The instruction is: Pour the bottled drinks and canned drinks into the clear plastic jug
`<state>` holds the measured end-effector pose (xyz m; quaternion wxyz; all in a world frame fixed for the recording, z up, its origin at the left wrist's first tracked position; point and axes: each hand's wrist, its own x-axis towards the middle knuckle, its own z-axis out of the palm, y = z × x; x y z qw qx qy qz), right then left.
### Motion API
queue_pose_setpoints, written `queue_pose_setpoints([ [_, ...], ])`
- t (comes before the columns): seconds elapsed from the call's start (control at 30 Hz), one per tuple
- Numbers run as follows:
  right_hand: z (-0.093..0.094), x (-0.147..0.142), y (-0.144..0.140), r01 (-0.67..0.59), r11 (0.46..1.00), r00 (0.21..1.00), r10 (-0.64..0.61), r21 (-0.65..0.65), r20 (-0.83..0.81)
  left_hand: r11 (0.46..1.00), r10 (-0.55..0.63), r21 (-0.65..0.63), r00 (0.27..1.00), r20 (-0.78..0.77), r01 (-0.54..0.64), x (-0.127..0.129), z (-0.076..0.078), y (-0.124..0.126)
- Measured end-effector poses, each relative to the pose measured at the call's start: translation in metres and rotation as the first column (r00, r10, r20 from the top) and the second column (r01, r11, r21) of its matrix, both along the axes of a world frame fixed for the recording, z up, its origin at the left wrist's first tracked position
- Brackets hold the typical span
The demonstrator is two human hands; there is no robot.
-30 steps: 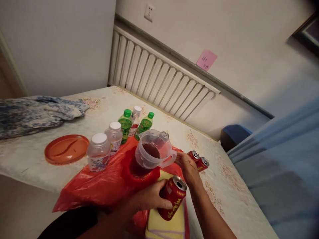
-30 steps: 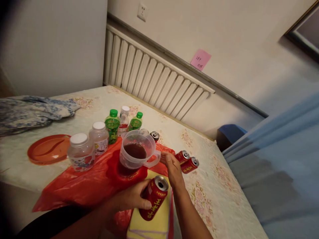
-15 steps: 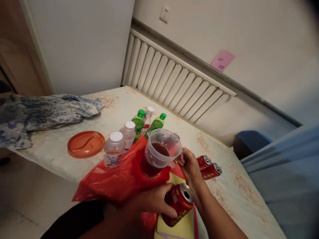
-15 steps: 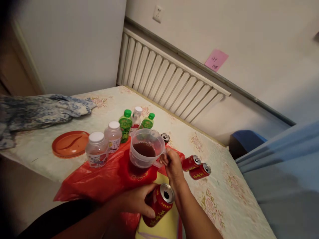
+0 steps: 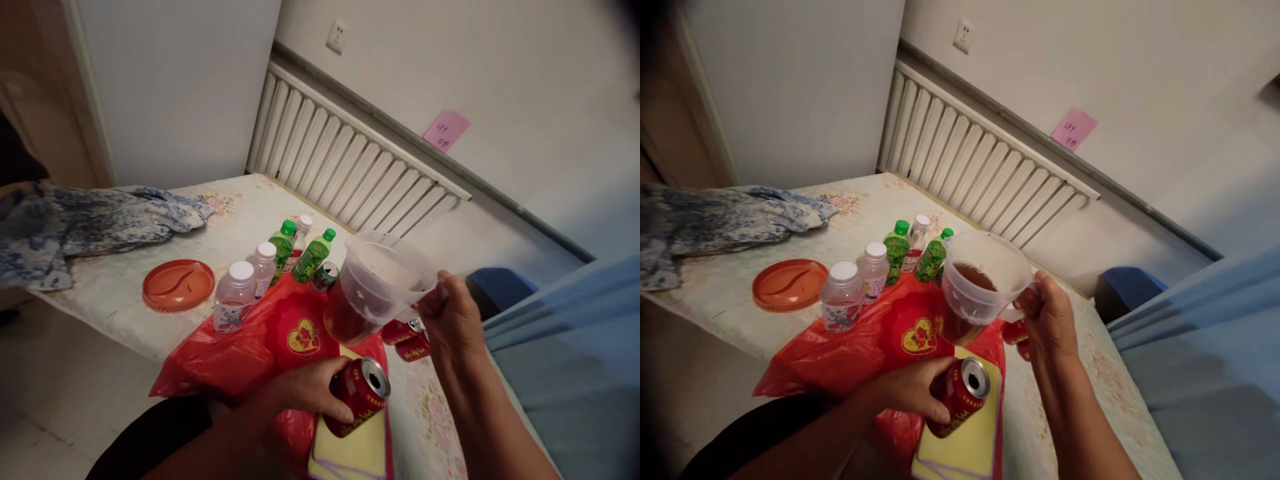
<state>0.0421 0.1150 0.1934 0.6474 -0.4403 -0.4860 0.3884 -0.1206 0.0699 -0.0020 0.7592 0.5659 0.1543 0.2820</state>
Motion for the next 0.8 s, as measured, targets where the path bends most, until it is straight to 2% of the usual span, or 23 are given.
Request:
queue_pose_setpoints([
  [0.17,0.032,0.029,-0.012,0.124,0.989,0.988,-0.13,0.076,0.086,0.991,0.121,0.055,0.992,0.036,-0.123,-0.015,0.014,0.01],
  [0.23,0.038,0.038,-0.017,0.153,0.985,0.978,-0.162,0.075,0.133,0.97,0.223,0.102,0.975,-0.007,-0.221,-0.022,0.019,0.016],
  [0.3,0.04,0.044,-0.022,0.188,0.981,0.966,-0.195,0.057,0.173,0.925,0.354,0.17,0.933,-0.056,-0.341,-0.027,0.021,0.022],
  [0.4,0.038,0.051,-0.029,0.239,0.971,0.945,-0.235,0.01,0.227,0.856,0.492,0.21,0.869,-0.057,-0.472,-0.031,0.022,0.031],
  [0.53,0.028,0.059,-0.037,0.279,0.959,0.904,-0.243,-0.055,0.353,0.806,0.575,0.206,0.816,-0.051,-0.555,-0.029,0.02,0.037],
  [0.67,0.016,0.07,-0.039,0.233,0.962,0.867,-0.139,-0.143,0.478,0.778,0.607,0.243,0.792,-0.056,-0.579,-0.027,0.019,0.04],
  [0.8,0.004,0.083,-0.036,0.174,0.96,0.829,-0.023,-0.219,0.559,0.723,0.676,0.297,0.729,-0.111,-0.624,-0.027,0.02,0.041],
])
